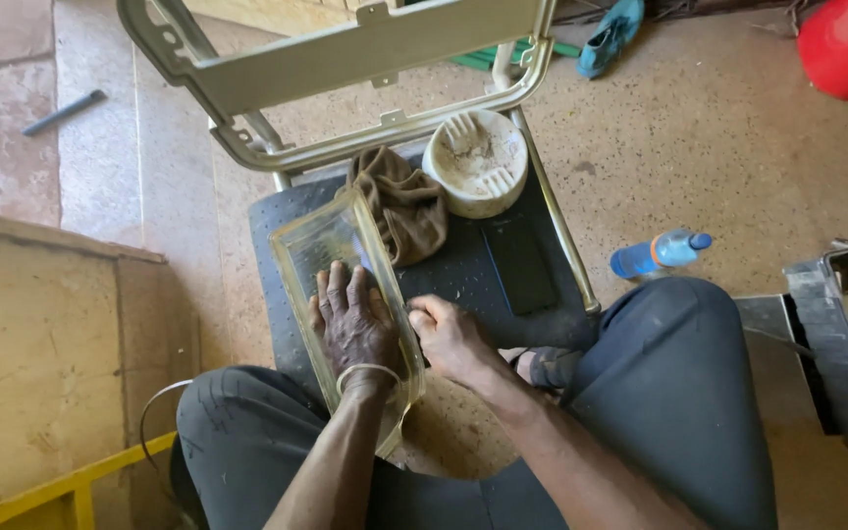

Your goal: The person scrapes the edges and surface of a rectangular glass cover with a small blade, periodically wiping the glass with a cloth and using a long thin metal rod to clear debris from the side channels.

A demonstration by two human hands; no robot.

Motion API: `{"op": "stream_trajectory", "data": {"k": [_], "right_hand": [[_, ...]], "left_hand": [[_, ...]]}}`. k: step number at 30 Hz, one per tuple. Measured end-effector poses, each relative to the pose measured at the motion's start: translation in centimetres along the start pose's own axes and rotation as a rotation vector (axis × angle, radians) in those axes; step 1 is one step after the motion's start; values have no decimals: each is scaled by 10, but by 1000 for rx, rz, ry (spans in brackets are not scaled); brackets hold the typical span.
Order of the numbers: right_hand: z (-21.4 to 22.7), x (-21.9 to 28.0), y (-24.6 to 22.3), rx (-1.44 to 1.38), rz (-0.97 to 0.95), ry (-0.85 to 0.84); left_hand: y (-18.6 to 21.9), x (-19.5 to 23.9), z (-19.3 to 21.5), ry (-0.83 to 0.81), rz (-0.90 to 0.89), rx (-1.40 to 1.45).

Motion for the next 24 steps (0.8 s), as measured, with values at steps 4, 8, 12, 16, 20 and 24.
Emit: {"op": "stream_trajectory", "data": {"k": [4, 8, 12, 16, 20, 24], "right_hand": [[-4, -6, 13, -2, -56, -5], [-1, -22, 6, -1, -3, 18], [3, -7, 0, -23, 13, 10], [-10, -31, 1, 33, -18, 36], [-2, -50, -34, 67, 36, 107], [-2, -40, -28, -121, 193, 158]], "left_hand": [[0, 0, 2, 1, -9, 20], [0, 1, 0, -14, -21, 2], [4, -6, 3, -29, -15, 2], [1, 0, 0, -73, 6, 0], [-3, 4, -8, -26, -28, -26], [4, -5, 1, -48, 6, -18]]}}
Point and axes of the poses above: each hand's wrist, its own x-axis away from the middle knuckle, its own z-axis out of the back of the hand, y = z × x, the point moved 8 cm from there along -x, towards the middle knuckle, and after that the axes turned 8 degrees about -z, right-handed, at the moved point
